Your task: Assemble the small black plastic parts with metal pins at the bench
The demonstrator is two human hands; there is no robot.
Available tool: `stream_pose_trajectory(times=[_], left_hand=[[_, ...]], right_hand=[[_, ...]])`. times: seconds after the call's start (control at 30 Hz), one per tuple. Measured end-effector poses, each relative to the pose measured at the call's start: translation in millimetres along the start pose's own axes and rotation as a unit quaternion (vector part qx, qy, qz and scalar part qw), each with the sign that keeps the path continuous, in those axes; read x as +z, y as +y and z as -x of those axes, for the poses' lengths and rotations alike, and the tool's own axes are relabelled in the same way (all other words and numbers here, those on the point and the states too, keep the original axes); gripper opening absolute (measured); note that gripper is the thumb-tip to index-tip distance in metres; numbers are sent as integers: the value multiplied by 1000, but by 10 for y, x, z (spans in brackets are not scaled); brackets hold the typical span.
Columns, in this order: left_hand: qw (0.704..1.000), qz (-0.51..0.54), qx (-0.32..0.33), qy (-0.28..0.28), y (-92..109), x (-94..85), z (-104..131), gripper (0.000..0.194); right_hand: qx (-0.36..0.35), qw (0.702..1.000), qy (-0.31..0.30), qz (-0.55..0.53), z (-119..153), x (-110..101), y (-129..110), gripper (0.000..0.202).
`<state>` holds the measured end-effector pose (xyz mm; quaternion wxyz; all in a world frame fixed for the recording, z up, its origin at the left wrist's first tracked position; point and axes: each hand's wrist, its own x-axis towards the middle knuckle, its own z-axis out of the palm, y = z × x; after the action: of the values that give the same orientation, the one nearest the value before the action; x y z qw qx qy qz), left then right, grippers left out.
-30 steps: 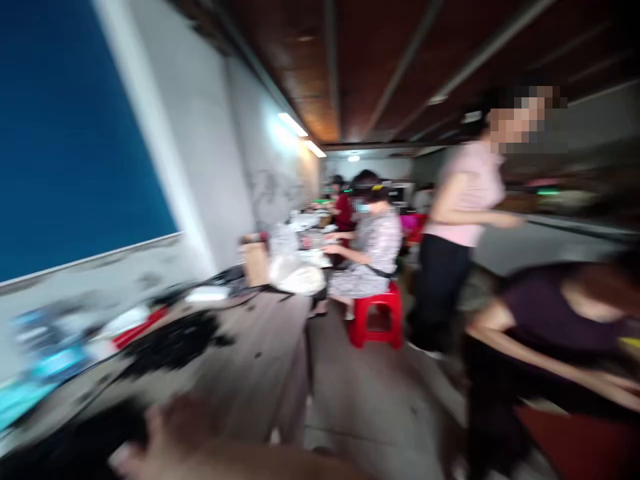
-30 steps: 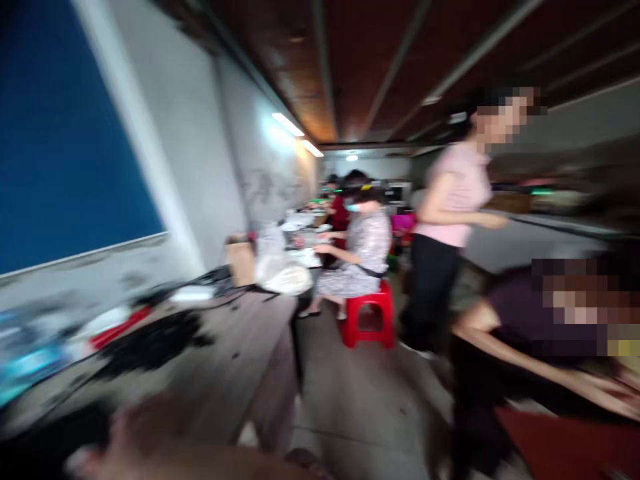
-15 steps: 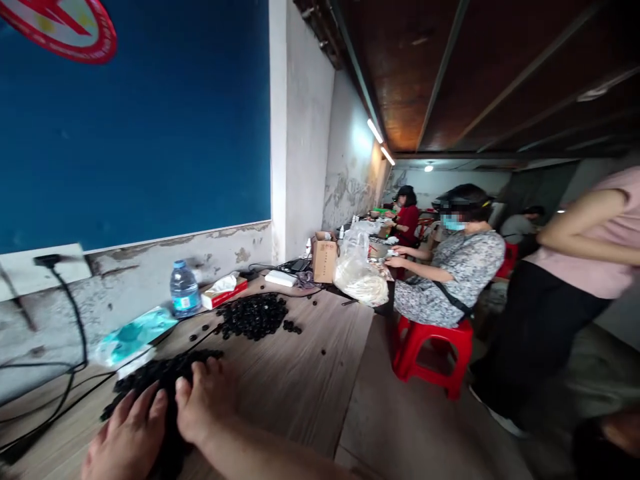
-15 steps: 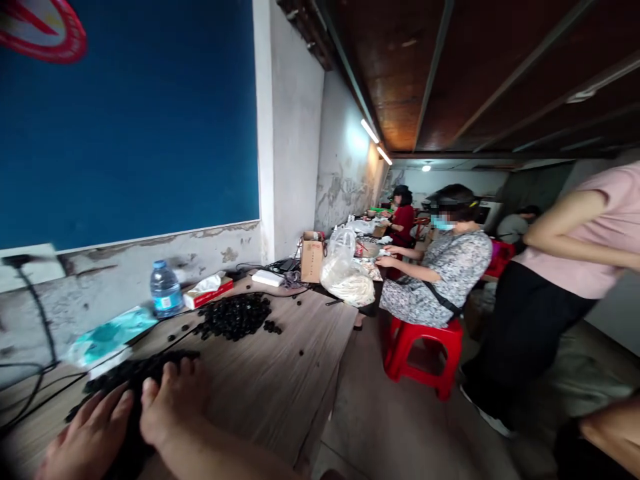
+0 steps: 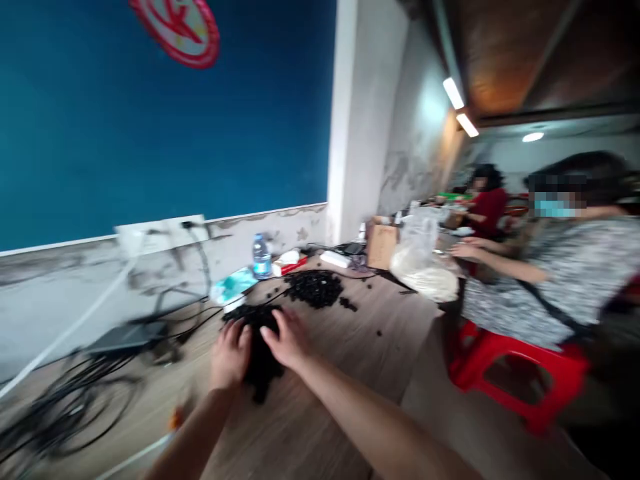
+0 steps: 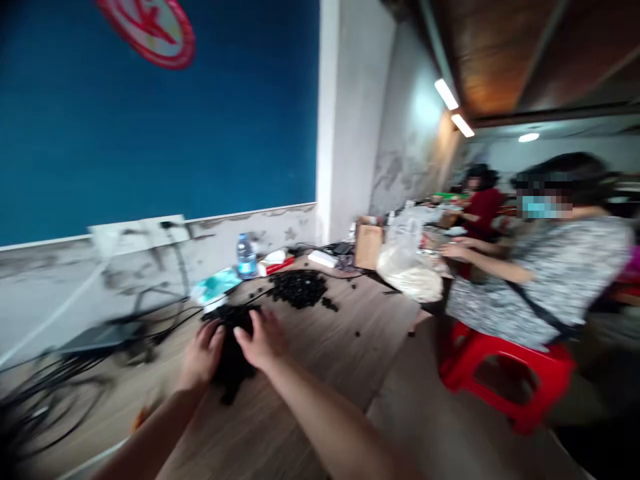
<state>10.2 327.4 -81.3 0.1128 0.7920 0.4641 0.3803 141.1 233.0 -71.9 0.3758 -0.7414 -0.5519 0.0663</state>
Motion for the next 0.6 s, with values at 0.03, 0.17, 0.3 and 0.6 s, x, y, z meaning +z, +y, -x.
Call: stream_pose_trajectory(times=[0.03,0.17,0.3,0.6], left_hand=[[1000,9,-21,5,-51,-29,2,39],[994,83,-67,9,-132,-234,107,40],[981,169,-94,-22,-5,-488,427,45],[953,241,-160,-88,289,-738,1117,40]], right_hand=[[-25,1000,-11,-3,66,-8,62,63],[-112,992,-63,-2,369,-58,259,84],[-110,992,-55,17,587,-73,353,100],[-74,997,-9,0,161,3,646,44]])
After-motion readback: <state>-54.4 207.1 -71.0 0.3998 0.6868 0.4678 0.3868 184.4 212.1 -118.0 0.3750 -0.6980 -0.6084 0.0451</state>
